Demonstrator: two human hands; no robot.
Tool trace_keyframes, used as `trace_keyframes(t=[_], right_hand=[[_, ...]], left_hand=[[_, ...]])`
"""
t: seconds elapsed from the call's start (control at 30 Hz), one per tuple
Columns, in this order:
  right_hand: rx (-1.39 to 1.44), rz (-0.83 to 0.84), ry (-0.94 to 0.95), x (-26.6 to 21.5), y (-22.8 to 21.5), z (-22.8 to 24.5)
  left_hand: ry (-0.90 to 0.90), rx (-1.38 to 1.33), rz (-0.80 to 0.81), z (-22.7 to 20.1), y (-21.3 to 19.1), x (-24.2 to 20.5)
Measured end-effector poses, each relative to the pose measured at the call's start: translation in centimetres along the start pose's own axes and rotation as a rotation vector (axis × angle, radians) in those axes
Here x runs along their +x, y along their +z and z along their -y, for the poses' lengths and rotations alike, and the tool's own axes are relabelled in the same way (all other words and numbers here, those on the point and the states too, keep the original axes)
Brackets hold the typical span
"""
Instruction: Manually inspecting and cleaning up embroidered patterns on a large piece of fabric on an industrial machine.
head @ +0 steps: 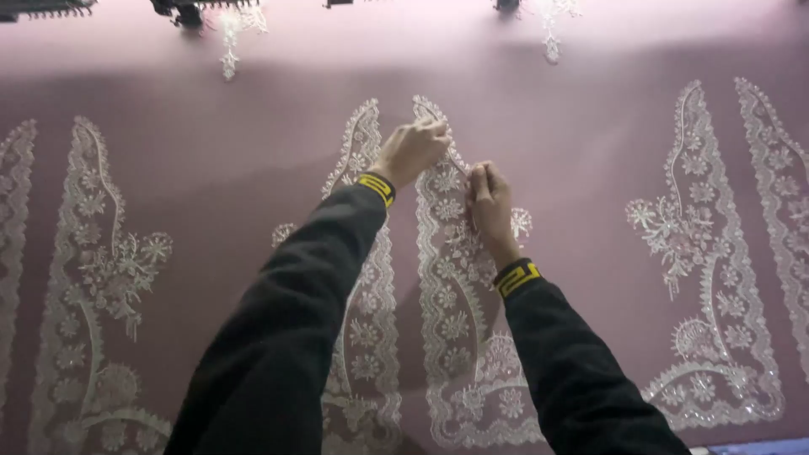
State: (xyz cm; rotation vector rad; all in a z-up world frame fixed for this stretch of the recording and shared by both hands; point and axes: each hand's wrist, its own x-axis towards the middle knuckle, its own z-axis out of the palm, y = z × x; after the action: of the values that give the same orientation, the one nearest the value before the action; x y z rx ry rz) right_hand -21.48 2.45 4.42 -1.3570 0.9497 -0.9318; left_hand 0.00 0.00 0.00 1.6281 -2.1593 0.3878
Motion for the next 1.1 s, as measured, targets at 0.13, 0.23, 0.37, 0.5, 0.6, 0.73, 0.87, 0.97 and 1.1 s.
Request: trace_keyframes(t=[0.13, 0.23, 0.37, 0.5, 0.6, 0.73, 0.87, 0.97, 1.1], right_hand=[[-0.001, 0.023, -0.04, 0.2, 0.3, 0.6], [-0.023, 0.013, -0.029, -1.8, 0.2, 2.5], [-0.006, -0.009, -0.068, -1.2, 0.4, 2.1], [-0.096, 0.008, -0.103, -1.6, 0.3, 2.5], [-0.059, 0.005, -0.091, -1.6, 0.3, 2.6], [-0.092, 0.016, -0.104, -1.7, 0.5, 2.5], [-0.122, 0.026, -0.146, -0.8, 0.4, 1.3], [-0.151, 0.016, -0.139, -2.0, 0.6, 3.3], [-0.094, 0.014, -0.095, -2.6, 0.9, 4.1]], left_hand=[[0.04, 0.164, -0.092, 0.2, 0.8, 0.0], [0.006, 0.237, 0.106, -1.5, 1.6, -1.0], [-0.073, 0.182, 0.161, -0.3, 3.8, -1.0], [-0.169, -0.012, 0.141, -1.5, 0.0, -1.1], [-0.13, -0.002, 0.042, -2.2, -1.8, -0.7], [-0.128, 0.006, 0.04, -1.6, -0.7, -1.1], [-0.009, 0.102, 0.055, 0.1, 3.0, 0.2], [0.118, 0.193, 0.035, -0.4, 2.6, 0.7], [0.119, 0.283, 0.028, -1.9, -5.0, 0.1]])
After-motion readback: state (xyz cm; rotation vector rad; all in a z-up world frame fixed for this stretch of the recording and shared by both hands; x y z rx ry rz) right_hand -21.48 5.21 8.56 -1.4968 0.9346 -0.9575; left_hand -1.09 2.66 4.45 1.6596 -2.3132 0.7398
